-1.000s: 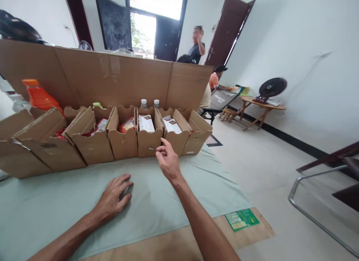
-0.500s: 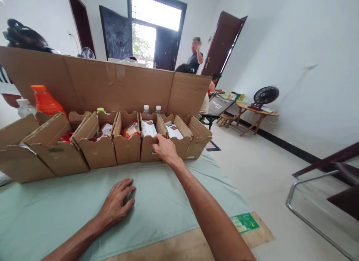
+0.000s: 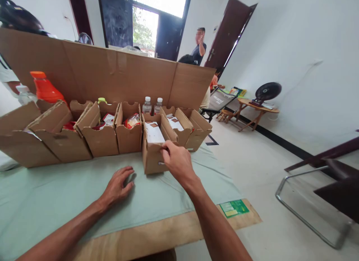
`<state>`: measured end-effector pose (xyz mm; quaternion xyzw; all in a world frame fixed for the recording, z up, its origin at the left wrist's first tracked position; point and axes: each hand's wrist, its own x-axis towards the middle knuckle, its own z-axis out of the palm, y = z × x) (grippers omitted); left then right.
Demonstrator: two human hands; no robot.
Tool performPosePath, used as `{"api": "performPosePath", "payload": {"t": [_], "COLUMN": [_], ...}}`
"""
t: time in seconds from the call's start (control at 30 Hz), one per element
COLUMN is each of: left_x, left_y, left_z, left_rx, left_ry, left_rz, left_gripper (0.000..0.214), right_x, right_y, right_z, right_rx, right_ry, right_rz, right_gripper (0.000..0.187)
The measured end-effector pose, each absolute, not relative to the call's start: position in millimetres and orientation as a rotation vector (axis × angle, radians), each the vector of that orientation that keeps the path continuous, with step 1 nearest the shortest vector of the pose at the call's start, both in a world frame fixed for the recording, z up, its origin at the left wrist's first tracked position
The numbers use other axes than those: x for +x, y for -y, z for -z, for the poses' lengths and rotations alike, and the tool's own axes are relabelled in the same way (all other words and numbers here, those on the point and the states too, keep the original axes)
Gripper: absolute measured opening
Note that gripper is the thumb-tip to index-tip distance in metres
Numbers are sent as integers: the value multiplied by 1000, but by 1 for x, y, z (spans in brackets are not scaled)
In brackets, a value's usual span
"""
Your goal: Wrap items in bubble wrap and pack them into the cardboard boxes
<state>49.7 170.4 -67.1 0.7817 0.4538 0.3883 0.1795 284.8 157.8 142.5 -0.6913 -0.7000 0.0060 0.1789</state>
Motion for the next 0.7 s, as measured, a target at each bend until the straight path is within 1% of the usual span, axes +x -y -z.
{"api": "performPosePath", "payload": {"t": [0.17,0.27,0.3,0.33,0.4,0.43,0.47,0.5,0.57,0.63,0.7], "left_x": [39,35,35,35,39,43,48,54,68,80,85], "left_y": [-174,-168,-164,-159,-146,-139,-132,-126,-116,-110,-105], "left_z": [61,49,42,36,20,11,3,-4,-17,-25,-26], "left_rx": [2098,2058,2048,2032,1971,1926,1877,1830,1763,1719,1700], "left_ry": [-1320,-1303,-1289,-1265,-1169,-1102,-1034,-974,-884,-835,-851], "left_rz": [-1120,-1106,-1098,-1087,-1051,-1030,-1011,-998,-981,-976,-1013], "left_gripper": [51,53,54,56,64,69,74,78,82,80,73], "right_x": [342,391,406,419,437,441,442,439,426,405,382], "right_y": [-56,-4,10,24,46,53,58,60,57,46,32], "right_z": [-128,-117,-112,-106,-89,-79,-69,-59,-42,-33,-31], "right_rx": [-1714,-1585,-1573,-1575,-1606,-1616,-1618,-1616,-1613,-1618,-1622], "right_ry": [2026,1962,1880,1776,1558,1481,1443,1441,1495,1550,1553], "right_rz": [-159,-78,-53,-53,-129,-185,-239,-287,-334,-332,-281], "right_gripper": [18,19,23,33,60,71,76,75,66,59,57]}}
